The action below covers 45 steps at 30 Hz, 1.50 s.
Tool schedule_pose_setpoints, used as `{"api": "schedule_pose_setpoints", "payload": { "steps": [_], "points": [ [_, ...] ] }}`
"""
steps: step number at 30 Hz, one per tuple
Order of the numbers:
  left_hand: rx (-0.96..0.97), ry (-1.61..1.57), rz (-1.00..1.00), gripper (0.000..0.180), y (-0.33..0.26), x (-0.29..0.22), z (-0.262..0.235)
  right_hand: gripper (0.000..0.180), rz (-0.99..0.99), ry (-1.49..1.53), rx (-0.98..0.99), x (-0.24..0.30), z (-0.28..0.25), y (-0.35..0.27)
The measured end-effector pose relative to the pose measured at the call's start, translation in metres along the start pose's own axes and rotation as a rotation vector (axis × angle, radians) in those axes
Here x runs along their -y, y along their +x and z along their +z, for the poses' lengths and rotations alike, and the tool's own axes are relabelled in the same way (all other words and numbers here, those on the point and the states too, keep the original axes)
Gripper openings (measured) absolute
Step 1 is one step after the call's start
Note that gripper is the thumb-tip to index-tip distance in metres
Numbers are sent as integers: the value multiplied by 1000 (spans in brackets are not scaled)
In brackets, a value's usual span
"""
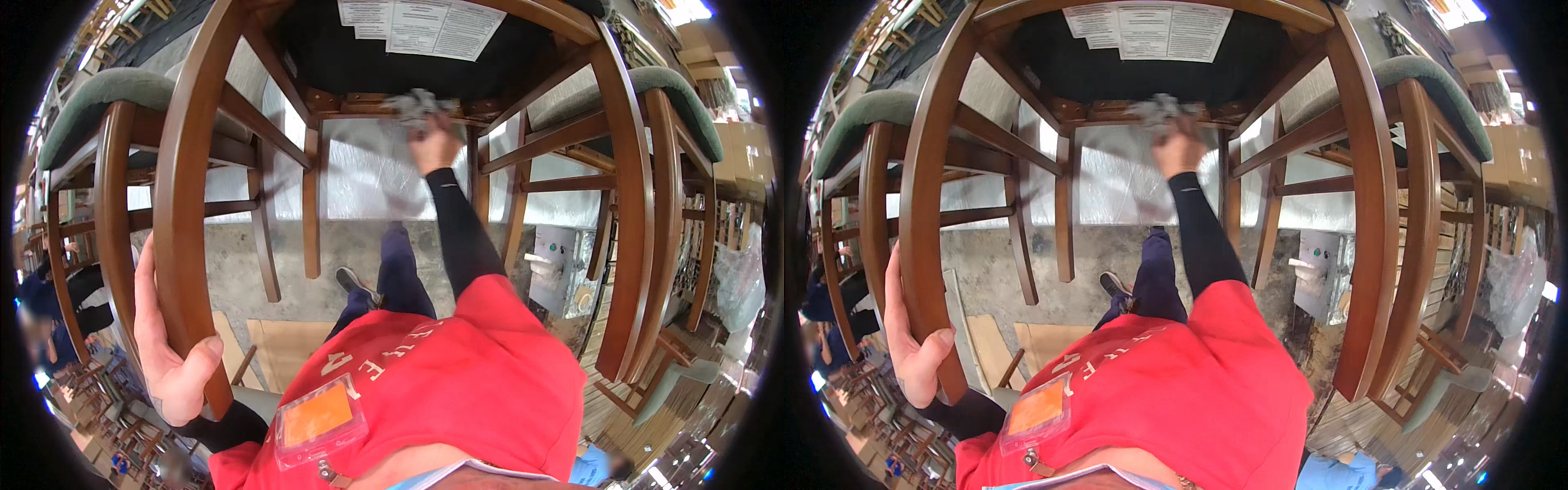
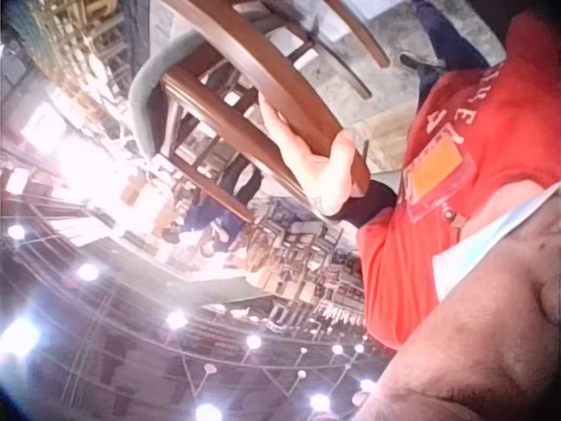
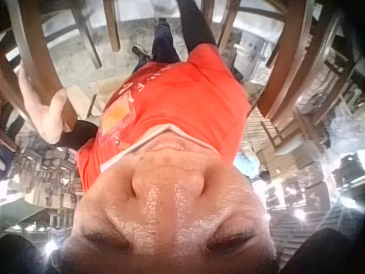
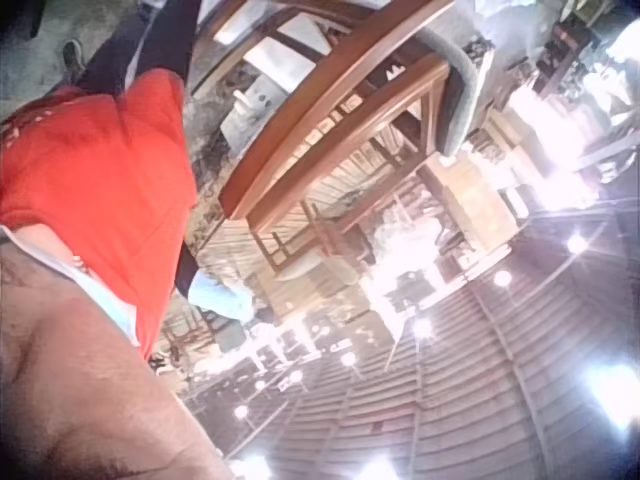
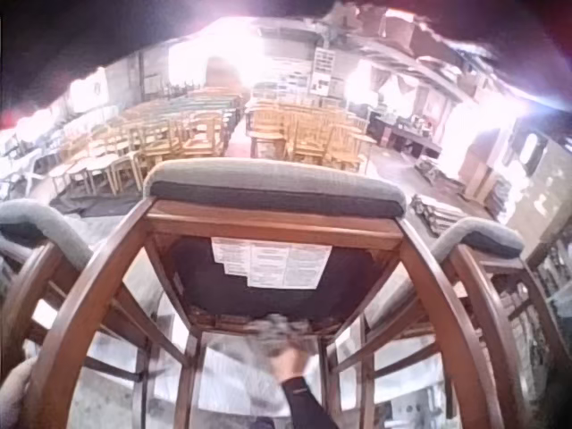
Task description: The person repeatedly lifts wooden chairs with upholstered seats, wipes the underside and legs with a cloth, and sets them down. The person handles multiple chairs one at a time, rotating them to access different surfaces.
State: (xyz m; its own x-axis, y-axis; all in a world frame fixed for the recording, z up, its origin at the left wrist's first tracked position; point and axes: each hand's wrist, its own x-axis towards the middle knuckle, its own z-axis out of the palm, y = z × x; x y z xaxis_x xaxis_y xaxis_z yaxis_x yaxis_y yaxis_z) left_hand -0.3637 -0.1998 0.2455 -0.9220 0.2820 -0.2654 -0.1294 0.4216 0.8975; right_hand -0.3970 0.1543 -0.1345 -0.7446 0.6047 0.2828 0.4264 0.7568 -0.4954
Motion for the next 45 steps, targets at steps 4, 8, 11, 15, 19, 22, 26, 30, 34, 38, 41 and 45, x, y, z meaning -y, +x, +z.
{"api": "schedule_pose_setpoints", "payload": {
  "steps": [4, 8, 11, 15, 19, 22, 26, 30, 34, 38, 41, 45],
  "points": [
    [28, -13, 32, 106, 5, 4, 0, 43, 295, 5, -165, -18, -37, 29],
    [25, 32, 40, 105, 8, -2, 2, 48, 146, -22, -249, 42, 32, 24],
    [-3, 23, -1, 105, 4, -2, 4, 45, -2, 86, 224, 124, 37, 15],
    [-12, 40, 16, 104, 2, -1, 2, 39, -87, 71, 377, 94, 14, 31],
    [15, 5, 27, 105, 5, -2, 2, 39, 30, -41, -193, -25, -20, 29],
    [21, 3, 61, 105, 4, 5, 1, 44, 90, -132, -248, -43, -53, 43],
    [18, 17, 4, 105, 1, -6, 5, 42, 26, -192, -420, -42, -60, 45],
    [30, 0, 46, 104, 6, 0, 3, 41, 223, -100, -190, -36, -36, 30],
    [17, 128, 52, 103, 3, -6, 2, 37, 163, -37, -277, -43, -52, 44],
    [58, 15, 52, 104, 8, -4, 3, 36, 52, -235, -215, -57, -48, 25],
    [26, 84, 29, 105, 2, -4, 1, 40, 388, 199, -244, -20, -30, 10],
    [36, 97, 57, 105, 4, -6, 3, 47, 424, 178, -720, -29, -20, 32]
  ]
}}
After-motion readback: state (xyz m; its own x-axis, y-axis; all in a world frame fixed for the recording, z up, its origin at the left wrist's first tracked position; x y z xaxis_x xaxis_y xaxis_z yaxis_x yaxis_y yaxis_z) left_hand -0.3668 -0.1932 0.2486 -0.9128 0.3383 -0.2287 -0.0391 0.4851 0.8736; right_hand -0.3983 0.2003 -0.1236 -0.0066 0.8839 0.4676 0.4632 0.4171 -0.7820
